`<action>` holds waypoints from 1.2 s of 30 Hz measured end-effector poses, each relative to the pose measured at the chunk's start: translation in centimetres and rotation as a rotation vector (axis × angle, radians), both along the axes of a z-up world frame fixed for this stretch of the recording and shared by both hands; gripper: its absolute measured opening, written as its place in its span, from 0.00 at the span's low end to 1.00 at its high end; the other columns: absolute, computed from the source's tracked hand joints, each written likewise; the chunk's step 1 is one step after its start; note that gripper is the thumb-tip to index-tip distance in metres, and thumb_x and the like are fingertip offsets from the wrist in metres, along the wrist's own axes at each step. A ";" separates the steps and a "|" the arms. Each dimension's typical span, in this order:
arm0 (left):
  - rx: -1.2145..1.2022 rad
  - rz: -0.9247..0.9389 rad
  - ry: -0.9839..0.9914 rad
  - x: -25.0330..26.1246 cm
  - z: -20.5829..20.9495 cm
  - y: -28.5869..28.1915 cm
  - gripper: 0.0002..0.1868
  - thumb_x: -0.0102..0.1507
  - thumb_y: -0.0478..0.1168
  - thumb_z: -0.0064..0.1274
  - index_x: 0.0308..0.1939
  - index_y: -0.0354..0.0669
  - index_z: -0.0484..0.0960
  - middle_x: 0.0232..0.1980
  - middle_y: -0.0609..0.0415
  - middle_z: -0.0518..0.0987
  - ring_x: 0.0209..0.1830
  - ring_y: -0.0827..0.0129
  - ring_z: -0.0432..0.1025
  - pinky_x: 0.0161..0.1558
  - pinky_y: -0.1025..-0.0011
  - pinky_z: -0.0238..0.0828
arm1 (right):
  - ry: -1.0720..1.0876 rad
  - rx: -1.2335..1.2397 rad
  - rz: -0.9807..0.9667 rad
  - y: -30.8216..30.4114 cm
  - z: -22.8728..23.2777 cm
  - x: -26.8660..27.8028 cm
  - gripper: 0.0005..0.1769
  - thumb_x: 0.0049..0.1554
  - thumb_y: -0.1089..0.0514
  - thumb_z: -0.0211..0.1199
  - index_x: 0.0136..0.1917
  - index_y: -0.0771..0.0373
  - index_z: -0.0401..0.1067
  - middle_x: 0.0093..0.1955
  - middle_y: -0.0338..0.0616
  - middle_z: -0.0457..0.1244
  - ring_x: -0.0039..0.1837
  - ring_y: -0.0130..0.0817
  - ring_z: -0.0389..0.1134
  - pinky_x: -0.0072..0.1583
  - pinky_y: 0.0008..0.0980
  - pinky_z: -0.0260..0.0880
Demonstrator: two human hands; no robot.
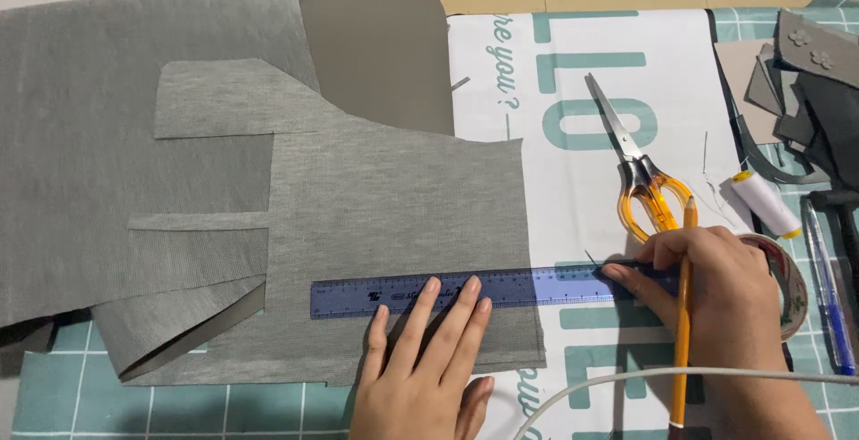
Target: Measuring and marking lines on a piece of grey leather using a ruler and pencil.
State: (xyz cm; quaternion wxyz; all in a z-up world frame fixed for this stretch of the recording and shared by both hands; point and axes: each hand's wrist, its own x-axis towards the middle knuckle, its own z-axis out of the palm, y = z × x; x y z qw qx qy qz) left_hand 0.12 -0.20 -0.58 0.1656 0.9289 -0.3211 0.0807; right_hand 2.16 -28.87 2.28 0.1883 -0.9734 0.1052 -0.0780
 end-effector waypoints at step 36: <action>0.064 0.064 -0.108 -1.1 -3.0 -0.1 0.36 0.63 0.60 0.47 0.74 0.58 0.66 0.78 0.55 0.61 0.78 0.61 0.51 0.71 0.41 0.43 | 0.000 0.109 0.055 -0.4 0.7 0.0 0.19 0.36 0.50 0.82 0.36 0.56 0.76 0.34 0.35 0.72 0.39 0.29 0.70 0.59 0.40 0.62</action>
